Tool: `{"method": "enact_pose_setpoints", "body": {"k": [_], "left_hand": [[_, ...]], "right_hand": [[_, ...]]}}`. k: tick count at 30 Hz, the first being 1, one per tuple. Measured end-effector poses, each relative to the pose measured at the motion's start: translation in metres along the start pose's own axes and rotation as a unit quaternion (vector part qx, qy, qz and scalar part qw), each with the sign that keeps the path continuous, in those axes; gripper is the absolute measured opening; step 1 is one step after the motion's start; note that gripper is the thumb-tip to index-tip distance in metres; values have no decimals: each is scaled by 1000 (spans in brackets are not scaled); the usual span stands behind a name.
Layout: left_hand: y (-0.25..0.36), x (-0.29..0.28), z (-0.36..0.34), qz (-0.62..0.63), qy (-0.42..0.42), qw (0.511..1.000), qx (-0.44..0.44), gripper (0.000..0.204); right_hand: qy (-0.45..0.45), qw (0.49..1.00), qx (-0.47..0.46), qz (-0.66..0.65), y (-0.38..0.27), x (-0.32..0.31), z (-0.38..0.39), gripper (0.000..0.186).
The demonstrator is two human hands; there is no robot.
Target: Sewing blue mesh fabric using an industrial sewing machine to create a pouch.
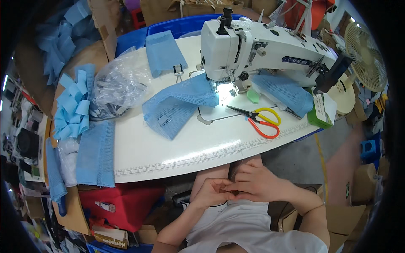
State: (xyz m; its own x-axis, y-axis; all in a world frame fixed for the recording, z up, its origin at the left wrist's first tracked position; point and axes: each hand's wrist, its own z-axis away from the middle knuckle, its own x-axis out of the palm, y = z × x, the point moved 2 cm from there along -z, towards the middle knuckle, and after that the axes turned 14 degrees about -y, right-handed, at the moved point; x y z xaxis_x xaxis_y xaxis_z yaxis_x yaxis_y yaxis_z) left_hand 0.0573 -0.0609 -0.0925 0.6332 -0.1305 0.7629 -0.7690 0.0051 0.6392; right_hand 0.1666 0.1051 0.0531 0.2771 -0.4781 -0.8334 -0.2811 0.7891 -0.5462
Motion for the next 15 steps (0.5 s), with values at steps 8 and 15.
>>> {"method": "enact_pose_setpoints", "body": {"k": [8, 15], "left_hand": [[-30, -19, 37, 75, 183, 980, 18, 28], [-37, -44, 49, 67, 250, 958, 125, 30]], "right_hand": [[185, 970, 151, -49, 12, 86, -27, 36], [215, 971, 103, 22, 19, 85, -49, 34]]}}
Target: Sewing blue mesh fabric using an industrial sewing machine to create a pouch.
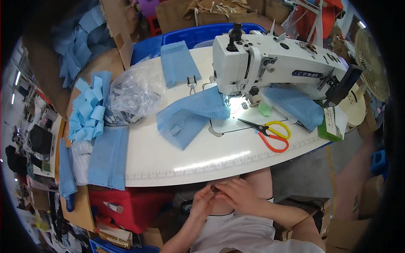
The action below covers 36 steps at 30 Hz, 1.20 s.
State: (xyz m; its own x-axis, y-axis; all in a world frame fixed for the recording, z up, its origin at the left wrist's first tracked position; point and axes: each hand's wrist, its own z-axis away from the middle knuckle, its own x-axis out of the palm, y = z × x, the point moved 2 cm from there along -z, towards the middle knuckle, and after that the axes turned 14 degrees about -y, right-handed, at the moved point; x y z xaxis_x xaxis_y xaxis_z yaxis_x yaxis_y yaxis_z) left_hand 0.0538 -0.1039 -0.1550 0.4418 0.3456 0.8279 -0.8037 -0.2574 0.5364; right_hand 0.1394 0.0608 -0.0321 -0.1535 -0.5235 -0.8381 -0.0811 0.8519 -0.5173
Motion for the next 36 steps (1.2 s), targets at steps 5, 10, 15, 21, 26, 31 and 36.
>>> {"method": "enact_pose_setpoints", "body": {"k": [5, 10, 15, 21, 26, 31, 36], "left_hand": [[40, -61, -78, 155, 93, 966, 187, 39], [28, -80, -100, 95, 91, 984, 117, 40], [28, -88, -111, 11, 81, 995, 62, 41], [32, -98, -106, -90, 77, 993, 11, 42], [37, -101, -101, -168, 65, 983, -20, 42], [42, -100, -98, -241, 48, 968, -44, 43], [44, -98, -97, -311, 28, 948, -66, 44]], "right_hand": [[177, 975, 18, 135, 22, -95, -10, 35], [126, 978, 106, 129, 75, -118, -25, 26], [229, 950, 178, 114, 96, -122, -13, 23], [227, 949, 194, 102, 94, -119, -15, 22], [213, 953, 192, 99, 94, -119, -17, 22], [211, 953, 193, 105, 93, -119, -17, 22], [216, 952, 189, 106, 92, -119, -18, 22]]}}
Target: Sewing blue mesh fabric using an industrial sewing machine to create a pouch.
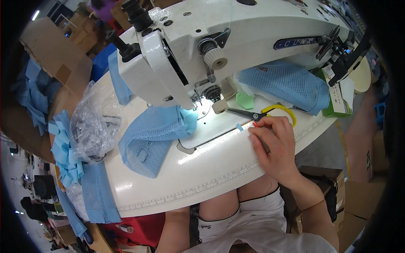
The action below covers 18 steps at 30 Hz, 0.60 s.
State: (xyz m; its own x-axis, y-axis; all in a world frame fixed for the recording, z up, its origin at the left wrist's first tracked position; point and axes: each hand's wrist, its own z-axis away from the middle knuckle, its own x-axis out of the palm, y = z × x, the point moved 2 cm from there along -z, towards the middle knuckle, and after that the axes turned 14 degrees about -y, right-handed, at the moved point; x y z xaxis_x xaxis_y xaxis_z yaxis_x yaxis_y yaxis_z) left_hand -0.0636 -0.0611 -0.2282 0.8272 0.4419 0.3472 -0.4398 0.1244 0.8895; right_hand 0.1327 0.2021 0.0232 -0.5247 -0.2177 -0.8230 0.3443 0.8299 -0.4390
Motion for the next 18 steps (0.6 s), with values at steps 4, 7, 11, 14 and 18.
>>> {"method": "enact_pose_setpoints", "body": {"k": [4, 7, 11, 14, 18], "left_hand": [[4, 1, 1, -60, -16, 998, -11, 45], [6, 0, 8, -104, -26, 994, -22, 45], [10, 1, 23, -161, -35, 986, -37, 46], [16, 2, 26, -203, -45, 977, -41, 47], [22, 8, 31, -257, -63, 963, -46, 47]], "right_hand": [[3, 1000, 4, -5, -1, 0, 0, 22], [3, 1000, 2, 3, -2, 1, -1, 22], [4, 1000, 4, 9, -2, 0, 0, 21], [8, 1000, 3, 12, -2, 0, -1, 21], [14, 1000, -6, 1, -2, 0, -1, 20]]}}
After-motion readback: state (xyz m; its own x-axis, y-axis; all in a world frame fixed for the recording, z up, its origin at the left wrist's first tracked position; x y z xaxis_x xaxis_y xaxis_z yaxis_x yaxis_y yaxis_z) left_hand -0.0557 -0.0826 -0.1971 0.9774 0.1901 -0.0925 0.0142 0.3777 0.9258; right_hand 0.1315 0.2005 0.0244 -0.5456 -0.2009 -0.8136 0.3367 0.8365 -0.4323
